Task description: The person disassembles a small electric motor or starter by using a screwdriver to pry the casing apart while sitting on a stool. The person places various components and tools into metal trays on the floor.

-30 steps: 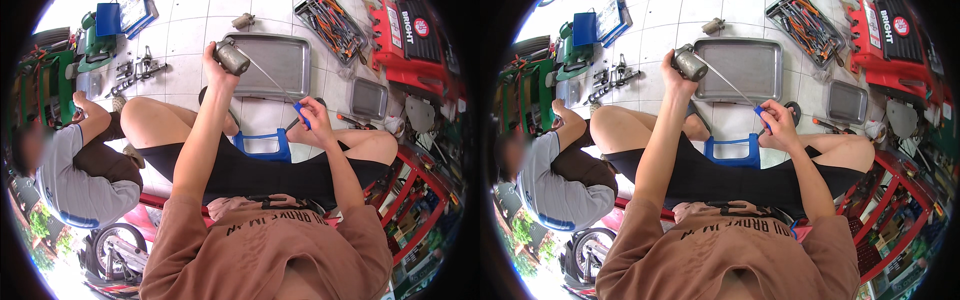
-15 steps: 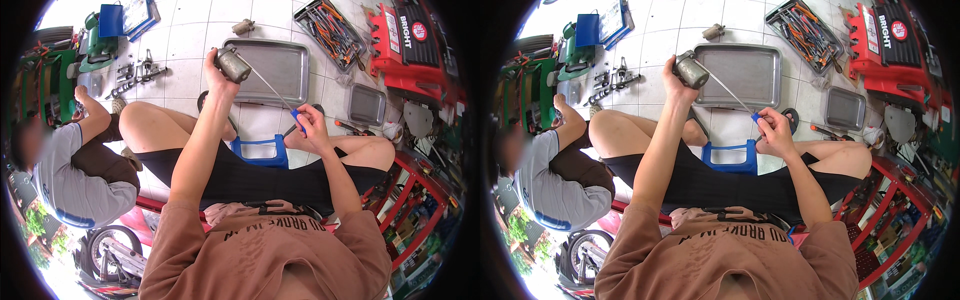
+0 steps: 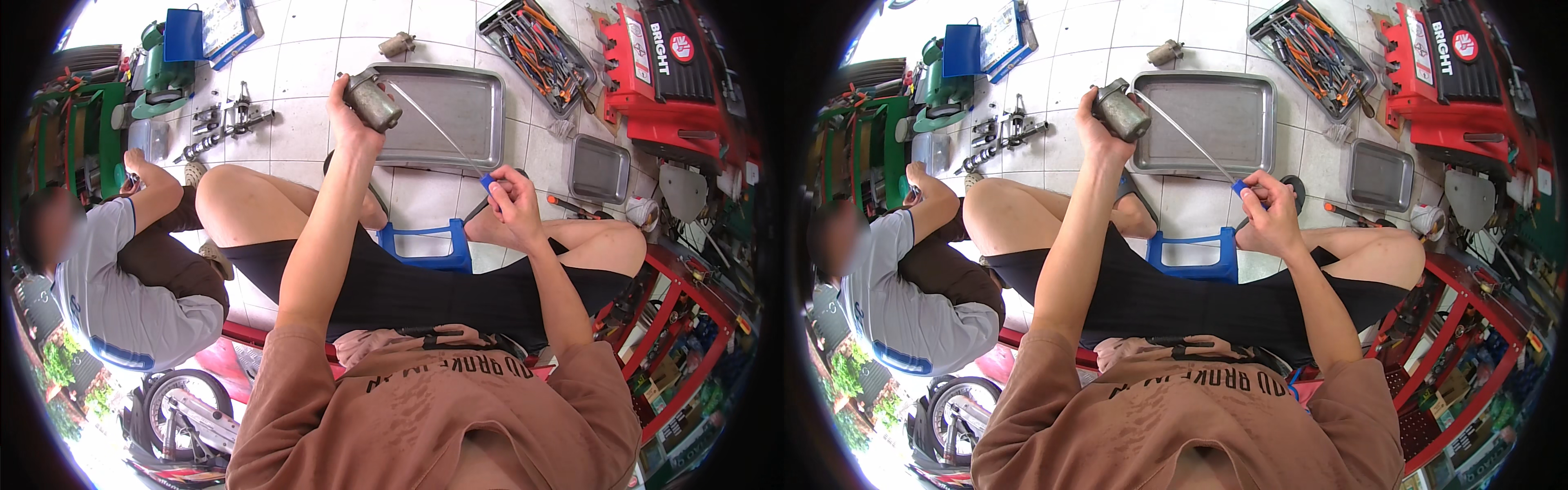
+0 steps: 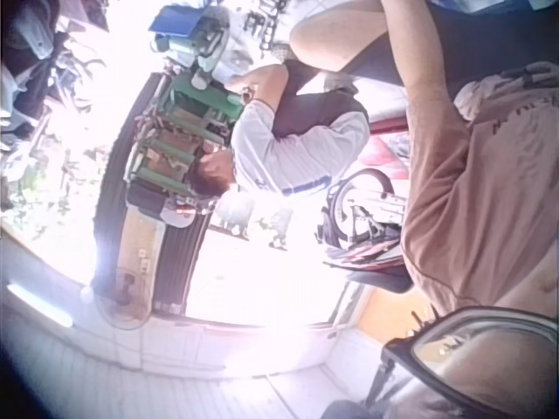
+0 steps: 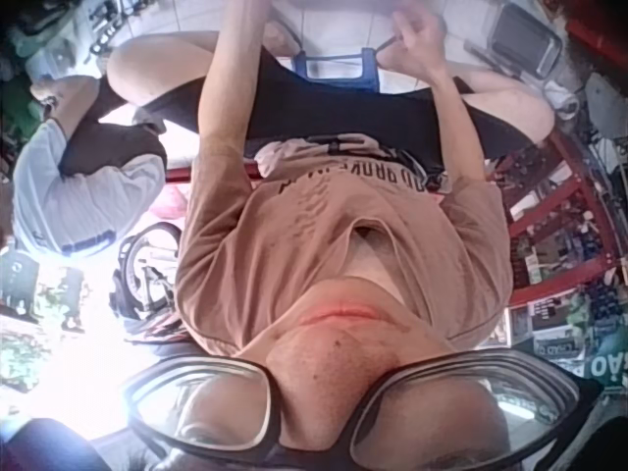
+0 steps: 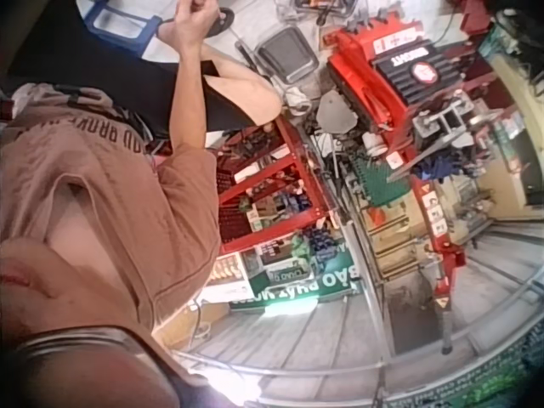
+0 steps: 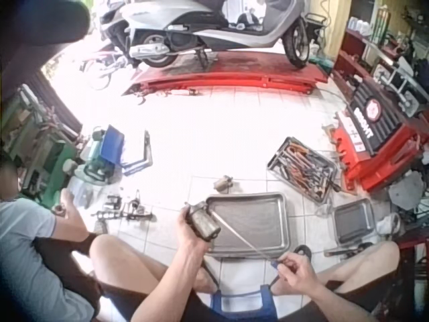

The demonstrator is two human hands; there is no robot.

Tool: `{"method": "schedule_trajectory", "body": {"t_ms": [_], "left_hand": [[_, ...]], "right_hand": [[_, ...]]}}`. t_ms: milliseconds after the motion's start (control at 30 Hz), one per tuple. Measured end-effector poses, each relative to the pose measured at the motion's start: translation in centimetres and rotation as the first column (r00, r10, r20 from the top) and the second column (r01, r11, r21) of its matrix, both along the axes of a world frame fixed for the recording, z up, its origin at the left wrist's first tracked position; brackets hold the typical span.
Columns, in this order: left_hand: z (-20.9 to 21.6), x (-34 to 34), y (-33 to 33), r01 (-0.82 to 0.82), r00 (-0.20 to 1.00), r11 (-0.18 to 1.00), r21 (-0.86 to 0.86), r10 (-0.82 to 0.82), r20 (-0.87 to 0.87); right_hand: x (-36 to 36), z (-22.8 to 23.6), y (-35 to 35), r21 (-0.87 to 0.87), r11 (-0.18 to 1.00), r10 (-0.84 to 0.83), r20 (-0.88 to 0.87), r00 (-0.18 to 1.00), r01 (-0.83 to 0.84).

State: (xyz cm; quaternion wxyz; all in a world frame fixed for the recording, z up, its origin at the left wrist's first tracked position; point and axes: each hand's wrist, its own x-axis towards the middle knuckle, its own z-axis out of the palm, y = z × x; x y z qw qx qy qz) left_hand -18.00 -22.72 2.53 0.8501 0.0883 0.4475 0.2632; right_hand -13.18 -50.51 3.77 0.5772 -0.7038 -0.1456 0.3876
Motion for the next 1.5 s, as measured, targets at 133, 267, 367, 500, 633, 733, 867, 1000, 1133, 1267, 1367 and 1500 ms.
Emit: {"method": "schedule_trajectory", "body": {"t_ms": [133,267,367,500,633,733,867,1000,1133,1267,1367,1500], "left_hand": [[-0.3,-0.2,-0.1,0.023,1.0,0.998,0.056,-0.023,-0.003],[-0.5,-0.2,-0.2,0.037,0.999,0.997,0.069,-0.038,0.014],[-0.3,-0.3,-0.3,0.041,0.999,0.996,0.078,-0.041,-0.001],[-0.1,-0.2,-0.4,0.037,0.999,0.996,0.082,-0.037,-0.003],[-0.2,-0.3,-0.4,0.039,0.999,0.996,0.075,-0.038,-0.008],[0.2,-0.3,-0.6,0.054,0.998,0.996,0.072,-0.052,-0.027],[0.5,-0.4,-0.7,0.073,0.997,0.995,0.071,-0.07,-0.043],[0.3,-0.3,-0.6,0.054,0.998,0.997,0.057,-0.052,-0.039],[-0.1,-0.3,-0.5,0.062,0.998,0.994,0.087,-0.06,-0.025],[-1.0,-0.4,-0.4,0.052,0.999,0.988,0.147,-0.051,-0.014],[-1.2,0.2,-1.2,0.0,0.983,0.939,0.345,0.062,-0.17],[-1.3,0.3,-1.2,-0.003,0.972,0.896,0.444,0.106,-0.209]], "right_hand": [[-0.2,0.0,0.2,0.004,1.0,0.028,0.024,0.999,-0.028],[-0.1,0.0,0.2,-0.015,0.999,0.035,0.026,0.999,-0.035],[-0.1,-0.1,0.1,-0.012,0.999,0.044,0.021,0.999,-0.044],[-0.1,0.0,0.2,-0.006,0.999,0.048,0.01,0.999,-0.048],[-0.1,0.2,0.3,-0.012,0.998,0.055,0.019,0.998,-0.055],[-0.1,0.1,0.3,-0.007,0.999,0.051,0.016,0.999,-0.051],[-0.1,0.0,0.1,-0.009,0.998,0.056,0.016,0.998,-0.055],[0.0,0.2,0.2,-0.017,0.999,0.046,0.014,0.999,-0.046],[-0.1,0.3,0.3,-0.021,0.999,0.03,0.012,0.999,-0.03],[-0.1,-0.1,0.2,-0.061,0.997,0.047,0.098,0.994,-0.041],[-0.1,-0.4,0.1,-0.082,0.996,0.051,0.156,0.986,-0.039],[-0.3,-0.2,0.3,-0.086,0.996,0.035,0.199,0.979,-0.018]]}}
